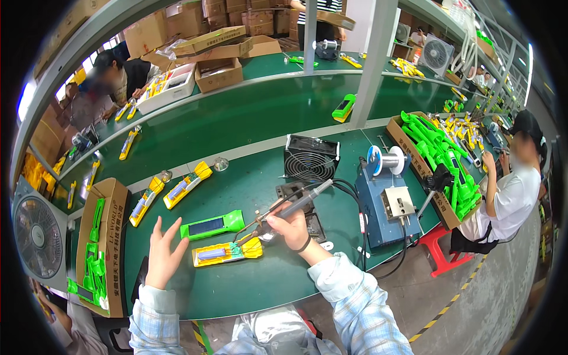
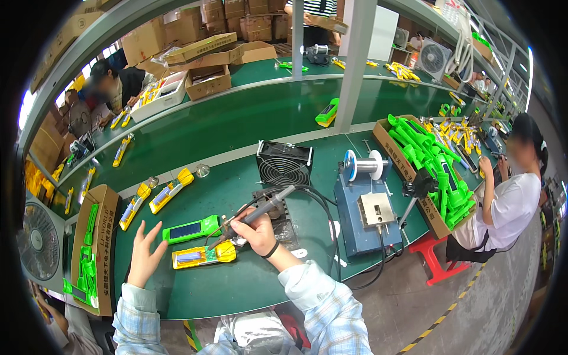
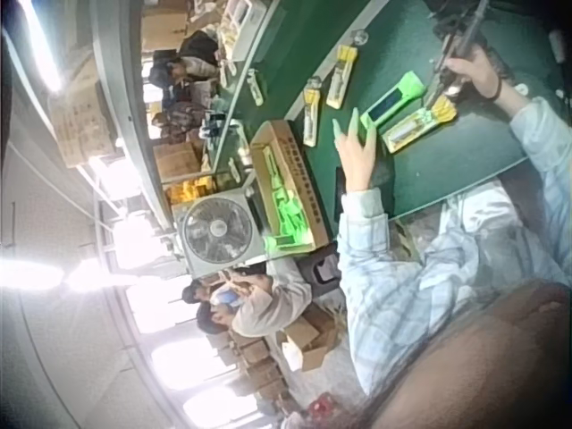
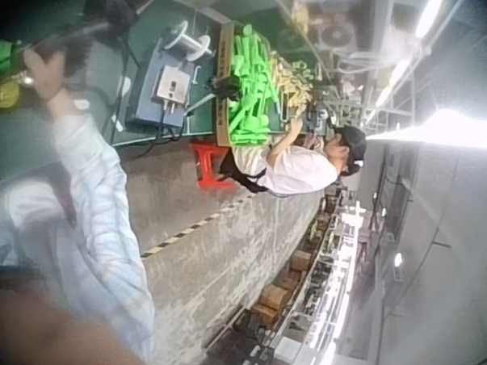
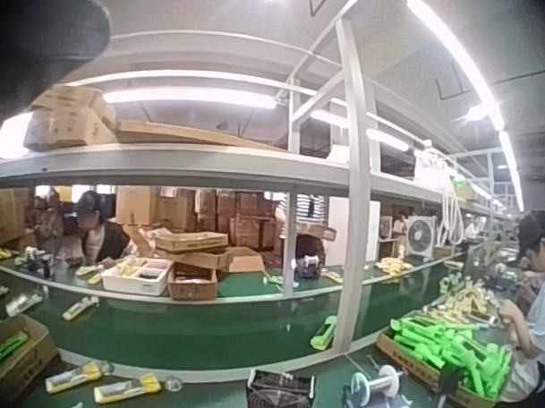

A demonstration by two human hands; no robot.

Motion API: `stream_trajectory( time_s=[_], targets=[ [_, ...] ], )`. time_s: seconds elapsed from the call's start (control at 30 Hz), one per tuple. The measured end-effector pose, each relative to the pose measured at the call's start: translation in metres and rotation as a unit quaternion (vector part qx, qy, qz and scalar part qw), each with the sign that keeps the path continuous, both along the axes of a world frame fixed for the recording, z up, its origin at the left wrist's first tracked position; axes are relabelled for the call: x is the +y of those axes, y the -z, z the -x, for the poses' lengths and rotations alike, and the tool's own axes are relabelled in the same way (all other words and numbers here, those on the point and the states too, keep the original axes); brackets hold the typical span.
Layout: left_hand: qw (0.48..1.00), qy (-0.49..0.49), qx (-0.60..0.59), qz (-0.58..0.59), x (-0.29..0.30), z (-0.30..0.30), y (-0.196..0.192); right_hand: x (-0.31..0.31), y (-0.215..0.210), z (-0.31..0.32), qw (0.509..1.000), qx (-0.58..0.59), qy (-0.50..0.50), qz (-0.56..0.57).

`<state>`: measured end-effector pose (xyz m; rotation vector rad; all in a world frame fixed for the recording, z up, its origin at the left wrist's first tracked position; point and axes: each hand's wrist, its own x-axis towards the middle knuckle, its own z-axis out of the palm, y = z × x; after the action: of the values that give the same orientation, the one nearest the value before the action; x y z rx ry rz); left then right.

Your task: The person solders wires onto circuit boards and components inside flashlight casings using a soldering iron, fits casing pieces together by hand, and places the assembled flashlights onto the upper conveyor table.

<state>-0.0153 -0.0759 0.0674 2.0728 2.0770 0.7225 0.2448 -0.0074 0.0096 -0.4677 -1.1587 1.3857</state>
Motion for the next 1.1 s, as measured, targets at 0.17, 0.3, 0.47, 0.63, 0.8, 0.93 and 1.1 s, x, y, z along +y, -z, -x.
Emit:
stream_trajectory(
  time_s=[0.17,0.3,0.47,0.63,0.8,0.93,1.1],
  targets=[
    [0.996,0.057,-0.072,-0.009,0.007,0.001,-0.009,-0.002,-0.001,0.001,1.0,-0.003,-0.006,0.018],
    [0.97,0.106,-0.202,0.089,0.026,-0.007,-0.002,0.0,-0.001,0.006,0.999,-0.029,0.012,0.013],
    [0.973,0.192,-0.122,0.027,0.039,0.003,0.02,0.002,0.005,0.006,0.999,-0.014,0.042,0.022],
    [0.982,0.17,-0.085,0.002,0.039,0.01,0.027,0.001,0.007,0.013,0.997,0.012,0.073,0.005],
    [0.983,0.147,-0.105,-0.004,0.045,0.03,0.048,0.006,0.014,0.014,0.996,-0.045,0.073,-0.016],
    [0.983,0.161,-0.083,-0.03,0.052,0.036,0.054,0.008,0.007,0.006,0.997,-0.041,0.05,-0.05],
    [0.926,0.073,-0.336,-0.158,0.048,0.043,0.057,0.004,0.005,0.027,0.999,-0.016,0.037,-0.037]
  ],
)
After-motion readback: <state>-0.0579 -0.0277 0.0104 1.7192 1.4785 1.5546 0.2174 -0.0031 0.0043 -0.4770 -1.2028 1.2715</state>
